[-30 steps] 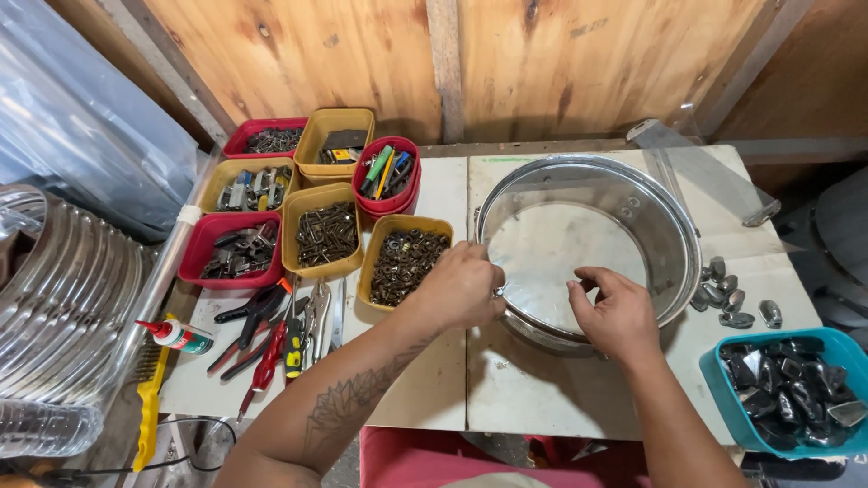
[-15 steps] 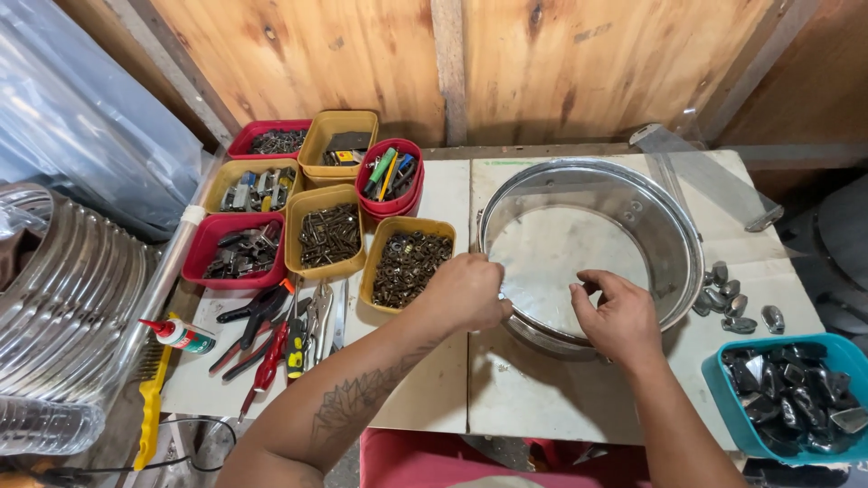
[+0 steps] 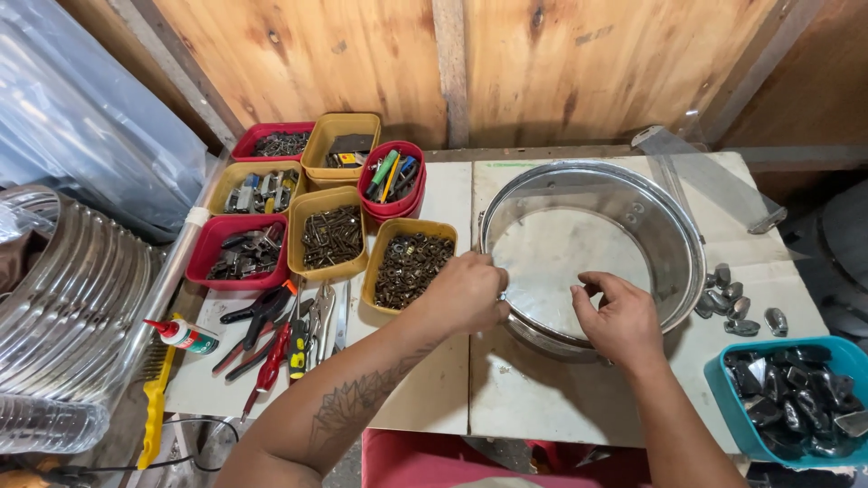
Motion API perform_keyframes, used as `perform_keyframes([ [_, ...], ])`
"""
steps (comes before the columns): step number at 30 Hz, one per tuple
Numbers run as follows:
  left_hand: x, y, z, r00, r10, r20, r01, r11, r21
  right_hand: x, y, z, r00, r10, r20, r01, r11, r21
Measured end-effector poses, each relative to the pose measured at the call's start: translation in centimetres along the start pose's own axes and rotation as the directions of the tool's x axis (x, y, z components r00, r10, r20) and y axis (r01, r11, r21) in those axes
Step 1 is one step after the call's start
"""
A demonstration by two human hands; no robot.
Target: Repairing a drum shell by tightening internal components with a screwdriver and sorting through small parts on a workbench.
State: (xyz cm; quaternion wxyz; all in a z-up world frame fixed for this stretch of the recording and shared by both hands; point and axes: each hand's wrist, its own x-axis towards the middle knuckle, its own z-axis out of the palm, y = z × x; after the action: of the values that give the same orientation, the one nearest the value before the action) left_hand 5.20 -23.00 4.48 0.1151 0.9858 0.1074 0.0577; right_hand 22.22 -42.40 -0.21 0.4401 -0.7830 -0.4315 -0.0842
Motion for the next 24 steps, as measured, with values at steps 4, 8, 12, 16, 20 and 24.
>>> perform_keyframes([
  [4, -0.5, 0.9, -1.9, 0.995, 0.037, 0.09, -0.028, 0.995, -0.097, 0.0, 0.0, 0.0, 1.0, 0.009, 0.0, -0.009, 1.0, -0.004],
  [8, -1.0, 1.1, -4.1, 0.996, 0.093, -0.007, -0.092, 0.976, -0.195, 0.0, -0.1, -0.1, 1.0, 0.004, -0.003, -0.004, 1.0, -0.003],
  [12, -1.4, -1.6, -3.6, 0.997, -0.004, -0.073, -0.001, 0.997, -0.077, -0.2, 0.0, -0.1, 1.0, 0.001, 0.008, -0.001, 1.0, -0.017],
  [16, -3.5, -5.3, 2.3, 0.938, -0.068, -0.339, 0.095, 0.993, 0.064, -0.1, -0.1, 0.0, 1.0, -0.015, 0.017, 0.016, 0.999, -0.037],
  [20, -8.0, -6.2, 8.4, 0.871, -0.08, -0.484, 0.098, 0.995, 0.013, -0.2, 0.4, 0.5, 0.993, -0.115, -0.035, 0.11, 0.988, -0.11],
  [24, -10.4, -4.9, 6.4, 0.928, -0.272, -0.254, 0.247, 0.961, -0.127, -0.5, 1.5, 1.3, 0.958, -0.257, -0.131, 0.235, 0.958, -0.164],
])
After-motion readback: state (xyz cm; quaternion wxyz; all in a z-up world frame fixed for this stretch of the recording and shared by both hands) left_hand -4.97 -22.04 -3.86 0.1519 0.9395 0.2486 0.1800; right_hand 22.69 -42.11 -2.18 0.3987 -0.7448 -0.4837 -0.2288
